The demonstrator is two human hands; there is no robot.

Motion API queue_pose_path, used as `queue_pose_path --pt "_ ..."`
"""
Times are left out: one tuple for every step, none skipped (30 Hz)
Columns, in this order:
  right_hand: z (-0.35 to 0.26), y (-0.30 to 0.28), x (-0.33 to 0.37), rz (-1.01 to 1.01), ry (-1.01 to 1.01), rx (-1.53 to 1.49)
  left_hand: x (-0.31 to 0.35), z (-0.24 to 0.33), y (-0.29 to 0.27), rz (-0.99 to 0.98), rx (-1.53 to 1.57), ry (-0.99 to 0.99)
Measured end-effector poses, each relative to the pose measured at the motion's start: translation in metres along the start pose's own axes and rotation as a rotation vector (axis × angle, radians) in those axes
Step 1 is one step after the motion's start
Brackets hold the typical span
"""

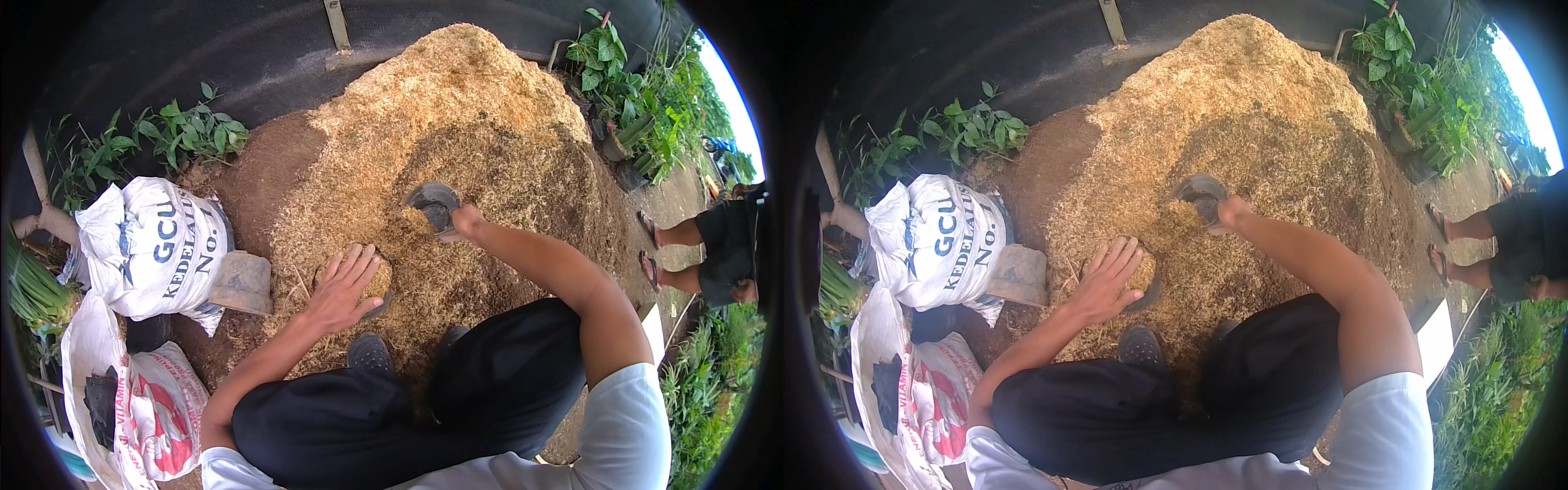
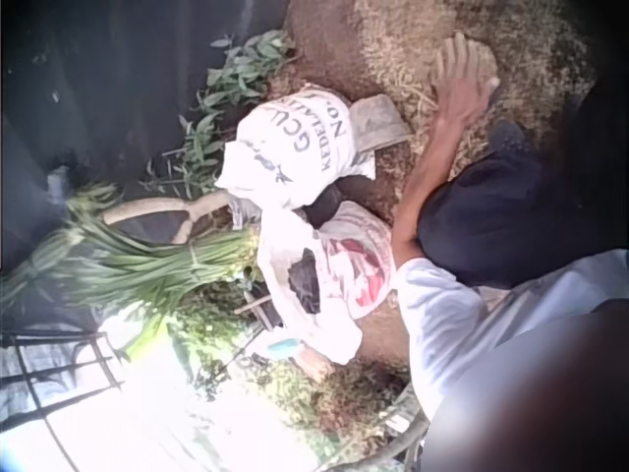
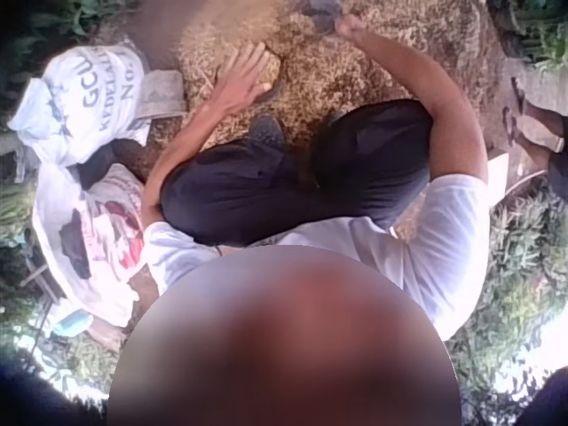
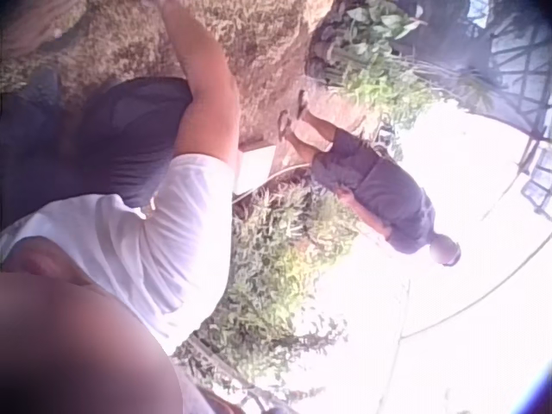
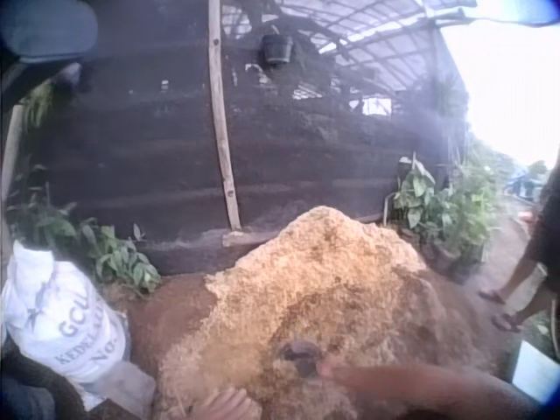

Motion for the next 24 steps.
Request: queue_pose_path --pt "0.003 0.001 -0.005 0.002 -0.025 0.054 0.0 0.0 0.005 -0.037 0.001 -0.018" --pt "0.004 0.002 -0.009 -0.003 -0.068 0.099 0.0 0.001 0.005 -0.032 -0.018 -0.008" --pt "0.005 0.004 -0.012 -0.011 -0.098 0.135 0.0 0.001 0.007 -0.042 -0.028 -0.006" --pt "0.006 0.006 -0.013 -0.03 -0.111 0.084 -0.001 0.001 0.009 -0.055 -0.038 -0.003" --pt "0.008 0.01 -0.013 -0.053 -0.11 0.029 -0.001 0.001 0.01 -0.058 -0.051 0.009" --pt "0.011 0.011 -0.011 -0.032 -0.071 -0.008 -0.002 0.001 0.01 -0.059 -0.064 0.018" --pt "0.011 0.006 -0.007 0.084 -0.069 0.083 -0.002 0.0 0.013 -0.077 -0.089 0.014" --pt "0.009 -0.002 0.0 0.246 -0.029 0.186 -0.003 0.001 0.011 -0.047 -0.071 0.028" --pt "0.003 -0.011 0.011 0.408 0.005 0.292 -0.003 0.001 0.01 -0.029 -0.067 0.03" --pt "-0.021 -0.012 0.029 0.528 -0.215 0.332 -0.003 0.0 0.011 -0.027 -0.058 0.023" --pt "-0.04 -0.012 0.055 0.646 -0.436 0.368 -0.001 -0.002 0.009 -0.015 -0.028 0.022" --pt "-0.059 -0.011 0.083 0.754 -0.642 0.403 0.002 -0.004 0.009 -0.019 0.009 0.01" --pt "-0.077 0.002 0.099 0.632 -0.819 0.379 0.004 -0.005 0.007 -0.006 0.061 0.012" --pt "-0.092 0.016 0.115 0.5 -0.97 0.353 0.008 -0.011 0.0 0.048 0.06 -0.014" --pt "-0.104 0.031 0.132 0.361 -1.097 0.322 0.012 -0.02 -0.011 0.128 0.051 -0.054" --pt "-0.11 0.051 0.145 0.217 -1.168 0.423 0.017 -0.032 -0.022 0.18 0.048 -0.105" --pt "-0.109 0.073 0.157 0.068 -1.213 0.521 0.022 -0.043 -0.033 0.235 0.042 -0.167" --pt "-0.105 0.097 0.177 -0.076 -1.334 0.58 0.031 -0.056 -0.046 0.32 -0.011 -0.27" --pt "-0.094 0.12 0.185 -0.123 -1.337 0.726 0.039 -0.075 -0.04 0.24 0.077 -0.479" --pt "-0.085 0.142 0.199 -0.157 -1.429 0.841 0.053 -0.096 -0.031 0.13 0.145 -0.722" --pt "-0.073 0.164 0.203 -0.198 -1.457 1.035 0.07 -0.112 -0.022 0.034 0.206 -0.948" --pt "-0.071 0.176 0.209 -0.174 -1.482 0.986 0.07 -0.113 -0.017 -0.073 0.201 -0.909" --pt "-0.067 0.19 0.208 -0.162 -1.444 1.013 0.07 -0.113 -0.011 -0.164 0.189 -0.857" --pt "-0.059 0.205 0.2 -0.165 -1.361 1.1 0.074 -0.114 -0.002 -0.269 0.165 -0.825"
Point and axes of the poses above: each hand's wrist, its own x-axis away from the middle knuckle, its own y-axis out of the palm, z = x × y, the point moved 9 cm from there along -x, towards the middle knuckle, and after that the axes turned 5 degrees about z, right-handed, at the moved point
